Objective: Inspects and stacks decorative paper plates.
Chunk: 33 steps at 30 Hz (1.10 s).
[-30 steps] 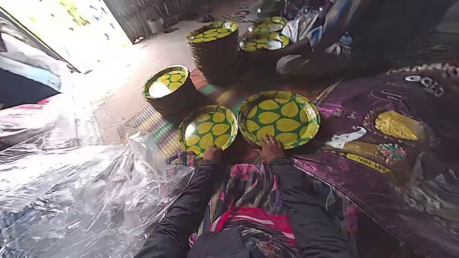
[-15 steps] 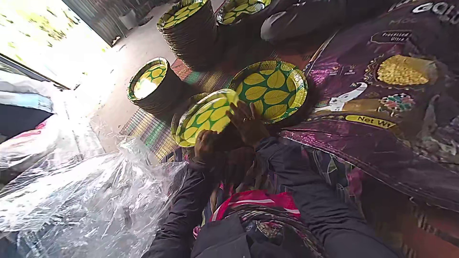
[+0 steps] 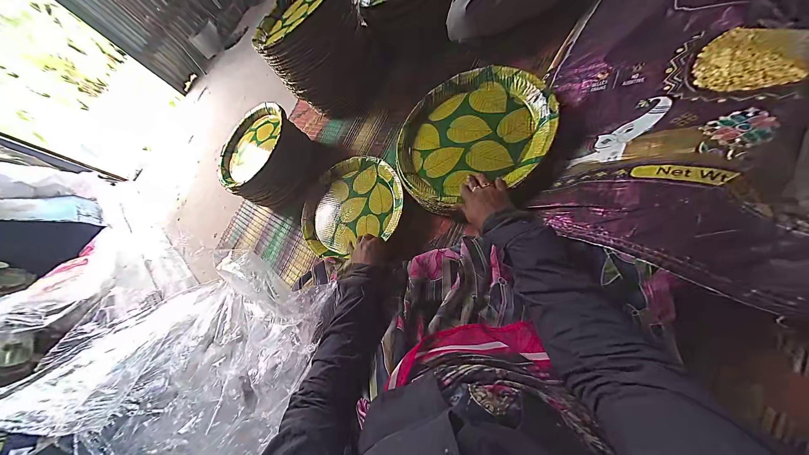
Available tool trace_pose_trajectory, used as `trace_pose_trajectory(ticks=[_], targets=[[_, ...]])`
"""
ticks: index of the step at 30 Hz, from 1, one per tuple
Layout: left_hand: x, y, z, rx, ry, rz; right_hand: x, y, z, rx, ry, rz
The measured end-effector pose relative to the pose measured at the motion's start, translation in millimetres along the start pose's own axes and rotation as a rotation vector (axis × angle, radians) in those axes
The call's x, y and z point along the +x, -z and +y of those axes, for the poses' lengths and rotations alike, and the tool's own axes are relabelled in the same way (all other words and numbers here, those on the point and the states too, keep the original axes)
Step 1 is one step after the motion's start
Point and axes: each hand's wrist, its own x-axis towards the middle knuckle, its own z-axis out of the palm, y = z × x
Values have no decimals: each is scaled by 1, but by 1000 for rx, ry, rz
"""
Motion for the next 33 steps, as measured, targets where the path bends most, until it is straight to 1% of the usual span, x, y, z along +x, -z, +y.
trace_pose_trajectory(ticks=[1,3,5,7,8,9,10,11,12,13,14,15,16,17,18,19,20,21,22,23,24,25,26,27,28,29,30,31,32,33], targets=[[2,-3,1,23,11,-39,0,-3,-2,-8,-7,-42],[4,-5,2,87,37,-54,-2,-2,-12,-19,-3,-75],[4,-6,-2,75,60,-38,-8,-3,-22,6,59,-36],[-2,1,-3,-48,133,-3,-10,-10,-30,33,162,49],[-9,4,-1,-119,149,102,-12,-13,-34,52,224,121],[-16,2,-2,-203,130,300,-15,-15,-40,71,276,195],[-21,-3,-4,-232,45,586,-19,-17,-48,100,320,289],[-20,-9,-9,-206,-87,918,-24,-17,-59,124,357,410],[-21,-10,-13,-173,-209,1123,-30,-16,-70,118,401,541],[-24,-7,-17,-134,-343,1239,-35,-11,-81,99,460,671],[-28,-3,-16,-106,-471,1302,-40,-3,-91,104,542,750],[-34,-1,-13,-98,-575,1329,-44,3,-97,109,650,799],[-42,0,-7,-96,-640,1337,-44,7,-99,106,766,858],[-49,0,-1,-111,-659,1351,-44,11,-99,92,841,919],[-53,0,2,-141,-653,1373,-44,14,-96,67,868,957],[-52,0,4,-179,-644,1407,-46,16,-91,41,849,991],[-47,0,4,-186,-595,1446,-48,19,-86,22,795,1008],[-41,1,4,-192,-513,1459,-49,22,-80,4,712,987],[-35,2,3,-217,-436,1425,-48,24,-73,-14,626,943],[-29,2,4,-244,-372,1336,-44,25,-65,-31,540,894],[-25,2,4,-265,-321,1169,-38,23,-55,-50,450,845],[-21,5,5,-260,-261,926,-32,20,-45,-65,348,764],[-16,7,7,-230,-191,675,-27,18,-37,-72,237,625],[-10,7,9,-190,-113,445,-24,17,-30,-66,133,431],[-3,3,11,-145,-45,266,-19,13,-24,-54,55,253],[3,-2,11,-112,-5,149,-14,10,-19,-48,-3,96],[6,-5,11,-95,20,68,-11,7,-17,-48,-35,-11],[9,-6,9,-98,33,24,-10,4,-19,-55,-44,-54],[10,-6,6,-124,39,20,-11,3,-23,-57,-36,-75],[11,-5,3,-147,47,35,-13,2,-28,-42,-5,-61]])
